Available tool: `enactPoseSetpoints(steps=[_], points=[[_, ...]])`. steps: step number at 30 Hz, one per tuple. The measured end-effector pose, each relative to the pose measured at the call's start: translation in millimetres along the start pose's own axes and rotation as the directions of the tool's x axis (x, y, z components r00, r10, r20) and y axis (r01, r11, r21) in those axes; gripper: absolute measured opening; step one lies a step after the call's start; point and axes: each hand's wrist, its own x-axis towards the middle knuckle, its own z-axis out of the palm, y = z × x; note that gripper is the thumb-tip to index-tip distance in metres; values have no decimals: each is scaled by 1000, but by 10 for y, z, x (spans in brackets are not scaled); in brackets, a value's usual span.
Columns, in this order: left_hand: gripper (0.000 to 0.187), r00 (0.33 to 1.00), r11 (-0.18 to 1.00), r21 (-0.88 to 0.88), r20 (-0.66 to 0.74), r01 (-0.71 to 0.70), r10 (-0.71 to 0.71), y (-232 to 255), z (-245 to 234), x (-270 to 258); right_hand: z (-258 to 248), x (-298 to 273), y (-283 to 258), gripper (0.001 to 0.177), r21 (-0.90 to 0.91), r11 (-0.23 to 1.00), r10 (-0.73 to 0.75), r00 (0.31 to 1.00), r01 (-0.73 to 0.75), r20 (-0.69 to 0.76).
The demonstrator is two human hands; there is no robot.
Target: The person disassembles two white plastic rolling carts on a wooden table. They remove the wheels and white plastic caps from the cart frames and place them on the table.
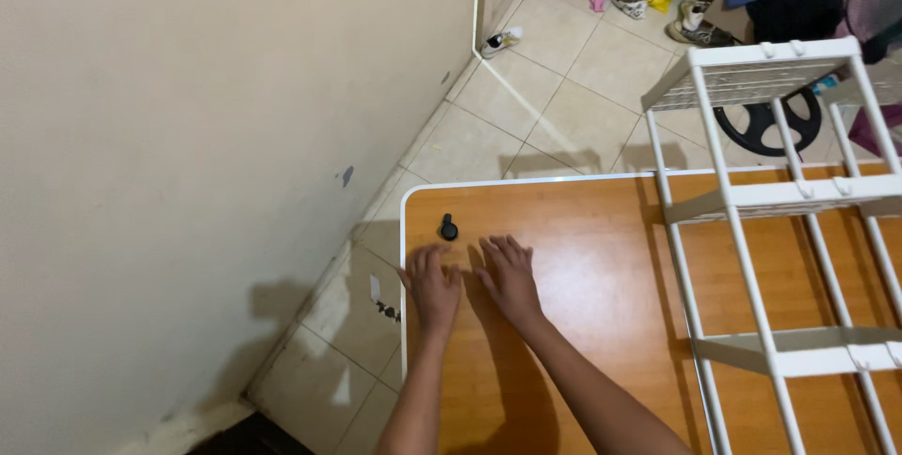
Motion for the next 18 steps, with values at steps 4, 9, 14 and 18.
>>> enactPoseSetpoints(steps=[4, 9, 14, 18], points=[[36, 998, 998, -26, 17, -55, 56, 125, -70, -497, -298, -456, -86, 55, -9, 1000, 9, 999, -8, 32], [28, 994, 998, -55, 99, -32, 37, 328, -186, -1167, -789, -1039, -280, 56, 38, 999, 32, 993, -36, 111], [25, 988, 988, -130, 123, -80, 96, 706, -388, -1789, -1422, -1618, -436, 51, 123, 992, -22, 999, 18, 37], [26, 965, 979, -139, 199, -146, 172, 1169, -499, -2136, -1983, -2090, -413, 47, 163, 985, -50, 997, 60, -67]])
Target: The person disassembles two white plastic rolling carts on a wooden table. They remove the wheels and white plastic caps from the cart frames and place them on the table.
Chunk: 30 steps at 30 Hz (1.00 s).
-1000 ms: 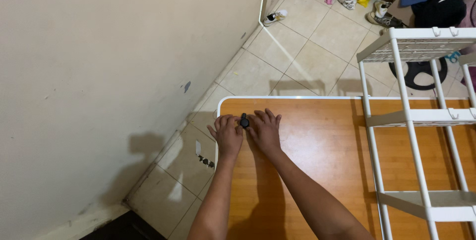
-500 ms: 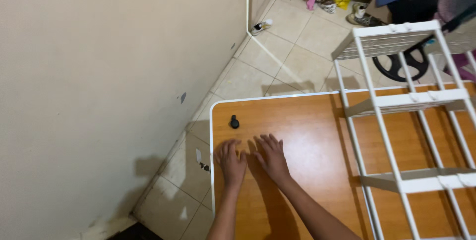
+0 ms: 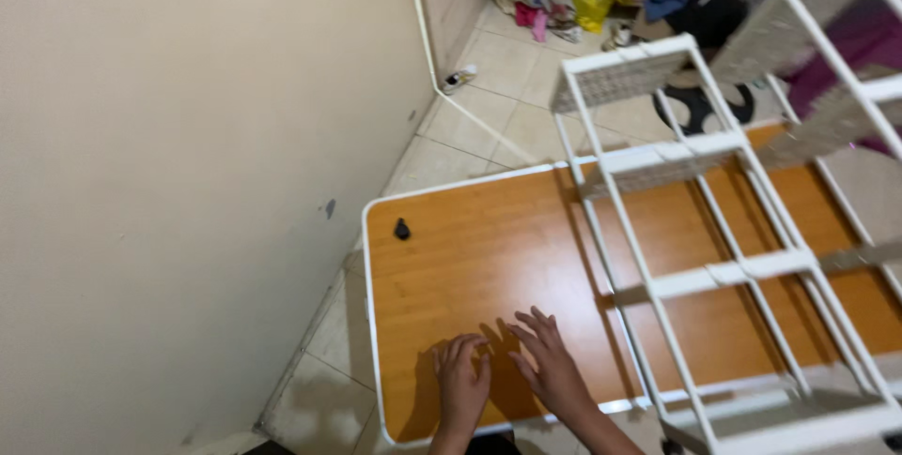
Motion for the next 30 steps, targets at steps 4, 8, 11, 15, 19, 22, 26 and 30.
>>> enactPoseSetpoints(steps=[4, 8, 11, 15, 19, 22, 26, 30], points=[[24, 993, 992, -74, 53, -102, 106, 583, 125, -261, -568, -499, -28, 43, -38, 999, 16, 999, -18, -49], [21, 978, 980, -100, 96, -175, 184, 1137, 347, -537, -1145, -1023, 48, 40, -53, 999, 9, 998, -13, -69], [23, 970, 976, -125, 144, -178, 195, 1529, 555, -762, -1537, -1414, 154, 37, -25, 999, 24, 995, -27, -101], [24, 963, 978, -149, 204, -144, 173, 1996, 836, -1094, -2013, -1897, 401, 37, -36, 999, 9, 989, -14, -145], [25, 951, 972, -188, 250, -139, 184, 2349, 1136, -1408, -2340, -2378, 710, 31, -68, 989, 115, 971, -132, -209], [25, 938, 959, -205, 247, -196, 244, 2536, 1294, -1586, -2556, -2644, 929, 27, -73, 973, 188, 940, -217, -284], [30, 889, 918, -147, 233, -370, 395, 2704, 1523, -1671, -2821, -2885, 1223, 24, -124, 942, 242, 885, -313, -398], [41, 838, 904, -136, 339, -405, 427, 2817, 1706, -1675, -2991, -2986, 1451, 24, -107, 919, 291, 834, -380, -468]])
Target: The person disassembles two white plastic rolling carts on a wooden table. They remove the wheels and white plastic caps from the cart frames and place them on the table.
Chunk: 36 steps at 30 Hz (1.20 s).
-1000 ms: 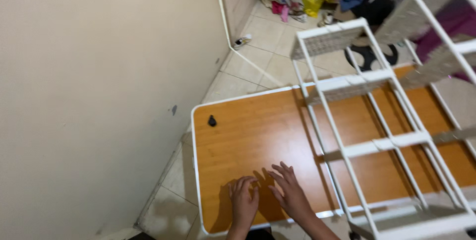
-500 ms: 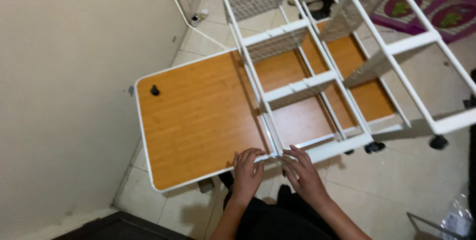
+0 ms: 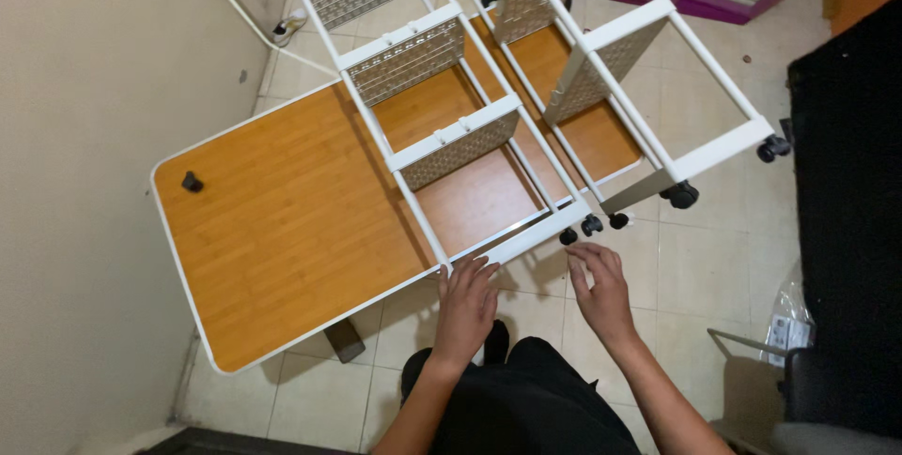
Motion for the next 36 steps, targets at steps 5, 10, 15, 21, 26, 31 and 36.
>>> enactPoseSetpoints(steps=[5, 10, 15, 21, 26, 31, 36], points=[[53, 989, 992, 76, 108, -105, 96, 25, 183, 171, 36, 85, 279, 35, 24, 985, 175, 980, -174, -94], [56, 975, 991, 48, 192, -126, 115, 79, 367, 261, 128, 226, 605, 54, 94, 944, 323, 943, -316, -77], [58, 963, 993, 42, 251, -112, 98, 120, 526, 322, 148, 345, 818, 59, 93, 945, 312, 949, -314, 31], [64, 973, 990, 112, 220, -91, 64, 224, 780, 462, 130, 510, 842, 62, 47, 941, 323, 932, -334, 164], [72, 982, 970, 242, 191, -35, -12, 406, 1030, 544, 157, 600, 897, 50, 78, 956, 266, 948, -283, 175], [75, 982, 924, 377, 143, 60, -122, 474, 1252, 557, 179, 710, 1060, 40, 131, 952, 246, 946, -277, 211], [79, 984, 893, 441, 94, 93, -149, 449, 1356, 547, 308, 746, 1131, 31, 240, 854, 386, 871, -462, 304]])
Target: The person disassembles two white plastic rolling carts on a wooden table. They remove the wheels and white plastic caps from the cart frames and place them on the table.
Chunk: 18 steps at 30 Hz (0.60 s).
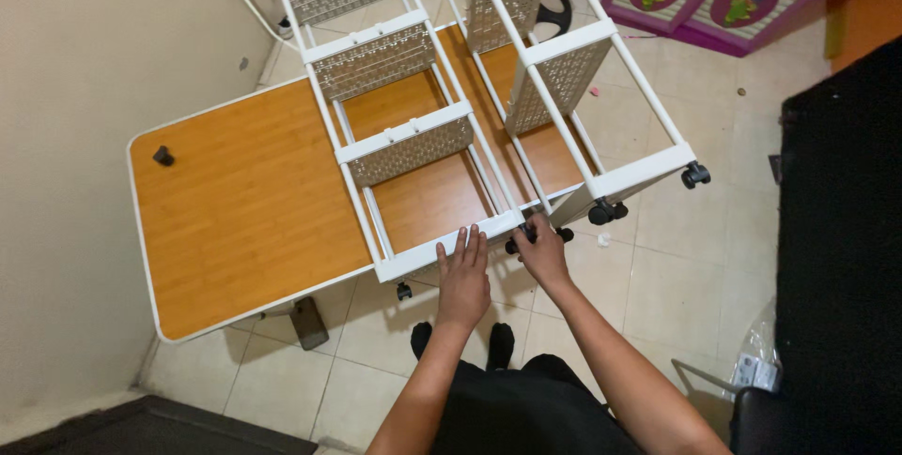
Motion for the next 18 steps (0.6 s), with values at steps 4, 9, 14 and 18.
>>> enactPoseSetpoints(steps=[4, 9, 14, 18], points=[[82, 999, 1000, -21, 31, 23, -22, -14, 4, 4, 77, 22, 63, 25, -87, 969, -243, 961, 233, -132], [86, 998, 999, -20, 53, 30, -29, -8, -32, -9, 180, -36, 36, 20, -73, 980, -194, 958, 183, -211], [88, 995, 997, -56, 91, 46, -41, -8, -79, 0, 173, -52, -24, 21, -78, 990, -130, 970, 116, -206], [90, 995, 998, -41, 95, 39, -35, -14, -72, 8, 164, -95, 35, 20, -26, 978, -206, 954, 205, -216]])
